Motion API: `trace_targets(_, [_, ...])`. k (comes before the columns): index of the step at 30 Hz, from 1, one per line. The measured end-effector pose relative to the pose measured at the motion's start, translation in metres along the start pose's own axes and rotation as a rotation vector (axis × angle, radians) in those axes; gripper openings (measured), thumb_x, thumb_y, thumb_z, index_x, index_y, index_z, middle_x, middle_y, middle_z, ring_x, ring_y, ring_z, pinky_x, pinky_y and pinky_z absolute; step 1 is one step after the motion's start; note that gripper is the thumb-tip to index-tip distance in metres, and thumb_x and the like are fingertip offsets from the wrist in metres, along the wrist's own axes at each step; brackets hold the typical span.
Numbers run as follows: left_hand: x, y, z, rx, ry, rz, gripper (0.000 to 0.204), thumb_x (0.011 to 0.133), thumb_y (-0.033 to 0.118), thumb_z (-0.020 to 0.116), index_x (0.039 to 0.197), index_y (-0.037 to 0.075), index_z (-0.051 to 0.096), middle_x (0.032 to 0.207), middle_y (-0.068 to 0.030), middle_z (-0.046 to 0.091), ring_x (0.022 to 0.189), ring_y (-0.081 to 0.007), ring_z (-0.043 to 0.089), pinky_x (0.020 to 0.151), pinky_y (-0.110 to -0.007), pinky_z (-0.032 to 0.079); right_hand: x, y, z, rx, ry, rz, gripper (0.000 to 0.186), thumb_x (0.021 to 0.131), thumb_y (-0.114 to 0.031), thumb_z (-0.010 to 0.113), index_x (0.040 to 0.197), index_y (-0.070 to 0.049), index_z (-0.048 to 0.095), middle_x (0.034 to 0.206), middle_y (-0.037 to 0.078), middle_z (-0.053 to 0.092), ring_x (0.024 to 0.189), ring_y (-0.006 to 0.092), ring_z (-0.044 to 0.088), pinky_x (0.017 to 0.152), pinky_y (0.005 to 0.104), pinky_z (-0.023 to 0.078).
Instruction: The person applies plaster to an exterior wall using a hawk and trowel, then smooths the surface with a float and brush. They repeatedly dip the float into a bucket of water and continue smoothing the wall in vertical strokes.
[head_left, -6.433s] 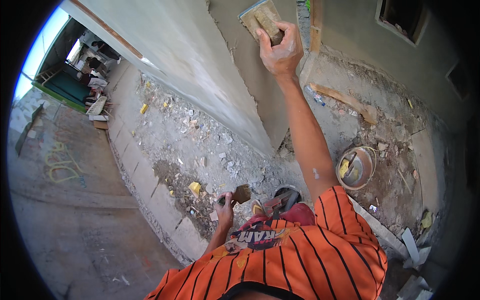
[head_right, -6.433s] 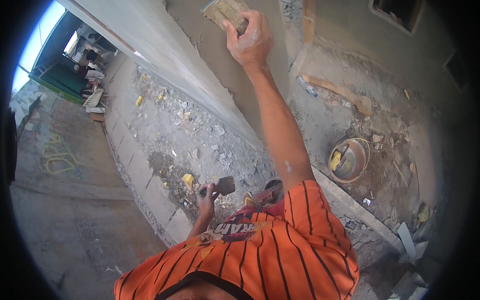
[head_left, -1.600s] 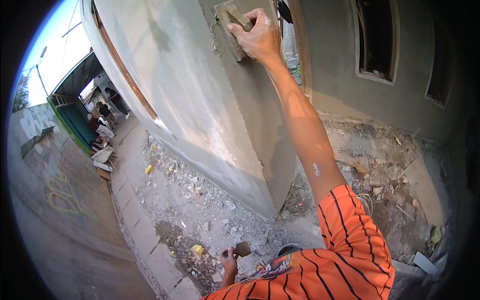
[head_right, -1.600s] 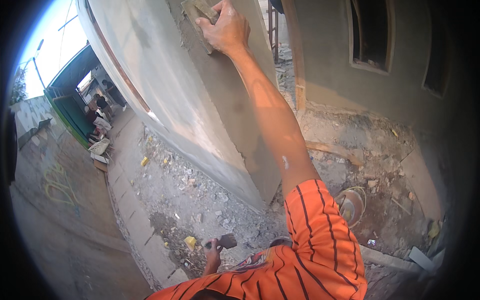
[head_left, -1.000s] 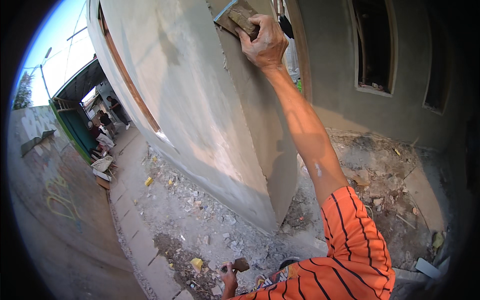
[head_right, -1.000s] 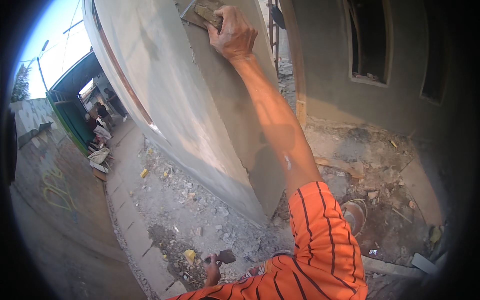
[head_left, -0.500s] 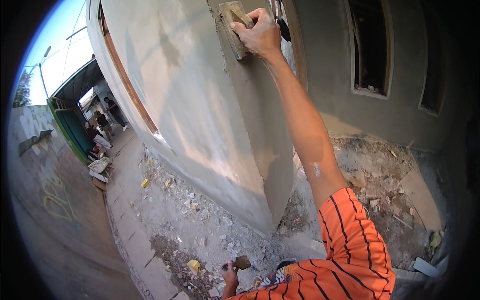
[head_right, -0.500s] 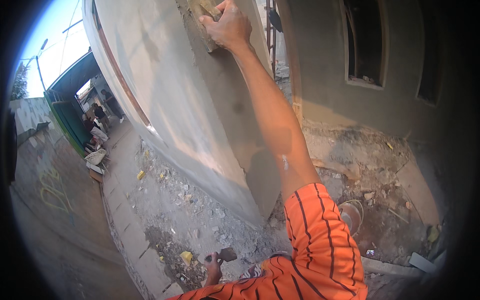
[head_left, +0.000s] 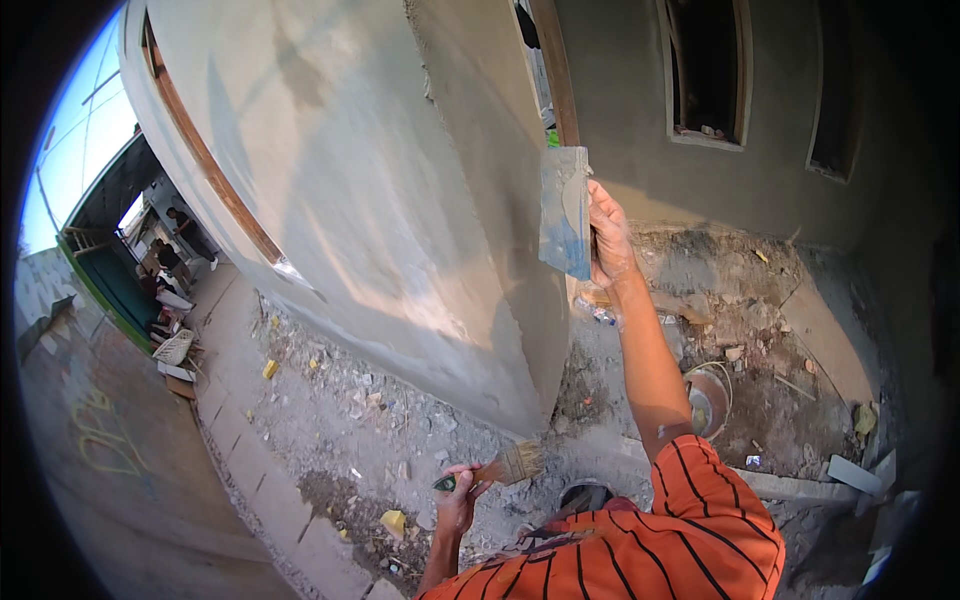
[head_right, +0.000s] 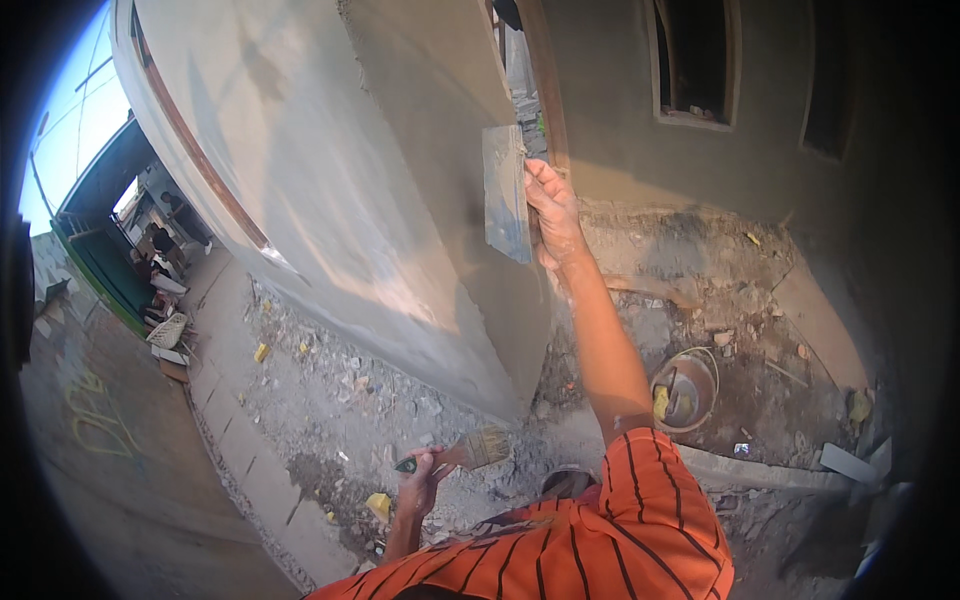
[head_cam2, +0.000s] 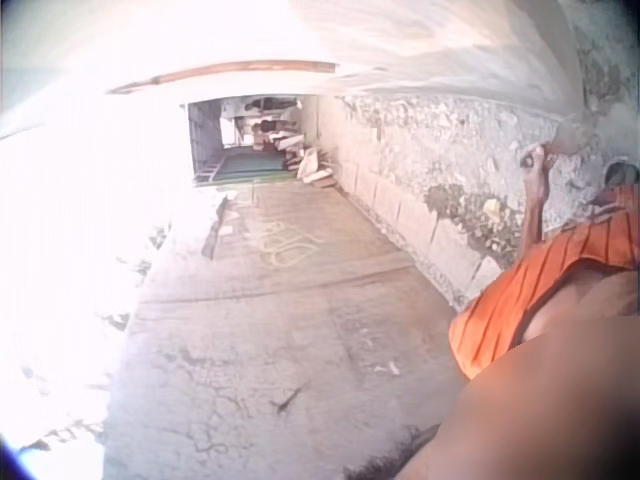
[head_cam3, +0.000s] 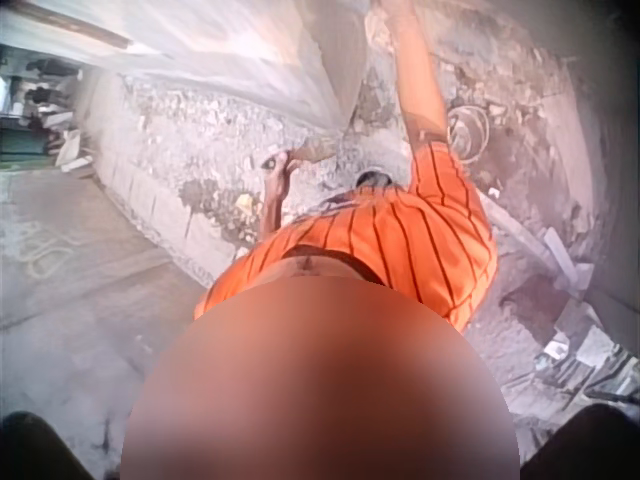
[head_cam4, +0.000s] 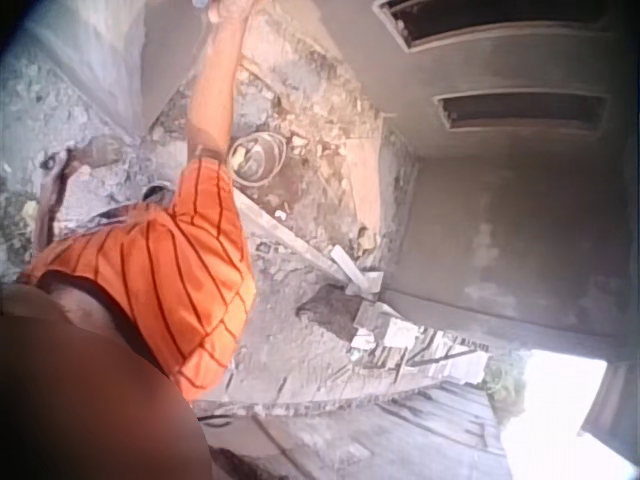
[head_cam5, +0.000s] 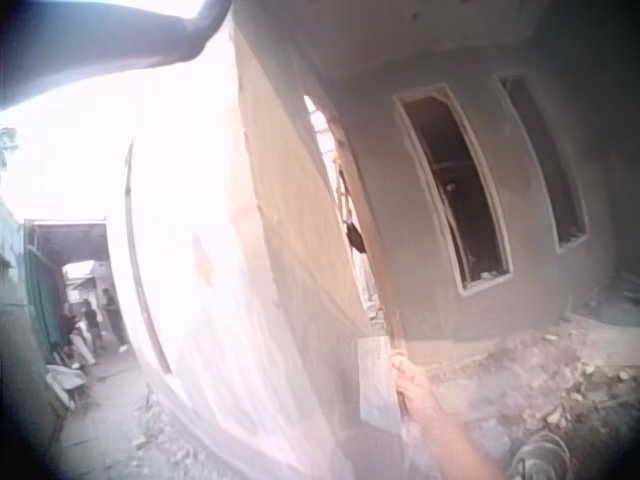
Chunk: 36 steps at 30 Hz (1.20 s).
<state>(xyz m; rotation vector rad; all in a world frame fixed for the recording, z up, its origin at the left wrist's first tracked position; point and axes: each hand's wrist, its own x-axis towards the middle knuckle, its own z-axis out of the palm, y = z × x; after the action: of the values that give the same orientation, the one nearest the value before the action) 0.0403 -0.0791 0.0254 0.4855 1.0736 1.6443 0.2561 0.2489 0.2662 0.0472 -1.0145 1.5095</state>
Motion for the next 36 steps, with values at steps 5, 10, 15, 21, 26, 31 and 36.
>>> trace_targets(5, [0.029,0.058,0.072,-0.083,-0.367,0.096,0.011,0.091,0.006,0.056,0.101,0.006,0.053,0.110,-0.0170,0.059,0.107,-0.0307,0.058,0.085,-0.046,0.056,-0.121,0.056,-0.072,0.289,0.029,0.479,0.029,0.095,-0.017,0.051,0.119,-0.002,0.050,0.103,0.007,0.063,0.087,0.0113,0.065,0.073,0.0243,0.056])
trace_targets(10, [0.048,0.046,0.124,-0.080,-0.415,0.147,0.011,0.092,0.006,0.054,0.102,0.005,0.053,0.108,-0.0169,0.060,0.109,-0.0338,0.058,0.083,-0.045,0.057,-0.202,0.053,-0.110,0.274,0.108,0.704,0.033,0.092,-0.013,0.052,0.123,-0.001,0.050,0.112,0.010,0.061,0.093,0.0166,0.065,0.079,0.0312,0.055])
trace_targets(15, [0.022,0.014,0.131,-0.115,-0.110,0.293,0.010,0.092,0.009,0.054,0.102,0.006,0.054,0.106,-0.0153,0.060,0.103,-0.0299,0.061,0.079,-0.043,0.059,-0.212,0.021,-0.162,0.311,0.098,0.931,0.037,0.090,-0.015,0.052,0.124,-0.001,0.051,0.114,0.012,0.062,0.096,0.0191,0.064,0.083,0.0309,0.053])
trace_targets(21, [-0.009,0.018,0.129,-0.111,0.148,0.487,0.008,0.093,0.010,0.054,0.101,0.008,0.055,0.107,-0.0123,0.059,0.097,-0.0226,0.063,0.077,-0.042,0.060,-0.087,0.002,-0.118,0.437,0.216,0.576,0.028,0.092,-0.022,0.048,0.114,-0.004,0.054,0.100,0.006,0.062,0.089,0.0173,0.063,0.078,0.0338,0.053])
trace_targets(26, [-0.031,0.009,0.121,-0.137,0.238,0.524,0.009,0.092,0.012,0.057,0.100,0.010,0.056,0.104,-0.0108,0.061,0.095,-0.0220,0.063,0.075,-0.043,0.060,-0.008,-0.006,-0.035,-0.570,-0.061,-0.465,0.032,0.078,0.000,0.064,0.107,-0.007,0.053,0.104,0.008,0.057,0.094,0.0243,0.057,0.084,0.0375,0.048])
trace_targets(31, [-0.041,-0.002,0.107,-0.161,0.333,0.560,0.010,0.091,0.014,0.058,0.100,0.012,0.055,0.103,-0.0091,0.062,0.094,-0.0220,0.064,0.075,-0.042,0.060,0.046,0.028,-0.022,-0.982,-0.333,-1.007,0.048,0.061,0.005,0.068,0.105,-0.009,0.055,0.100,0.009,0.057,0.094,0.0285,0.057,0.083,0.0377,0.046])
trace_targets(36, [-0.050,-0.004,0.074,-0.164,0.411,0.598,0.011,0.091,0.018,0.058,0.100,0.012,0.054,0.103,-0.0076,0.061,0.090,-0.0230,0.065,0.075,-0.041,0.059,0.115,0.018,0.037,-0.995,-0.331,-1.275,0.048,0.056,0.005,0.068,0.100,-0.010,0.058,0.096,0.006,0.058,0.091,0.0255,0.057,0.080,0.0367,0.046])
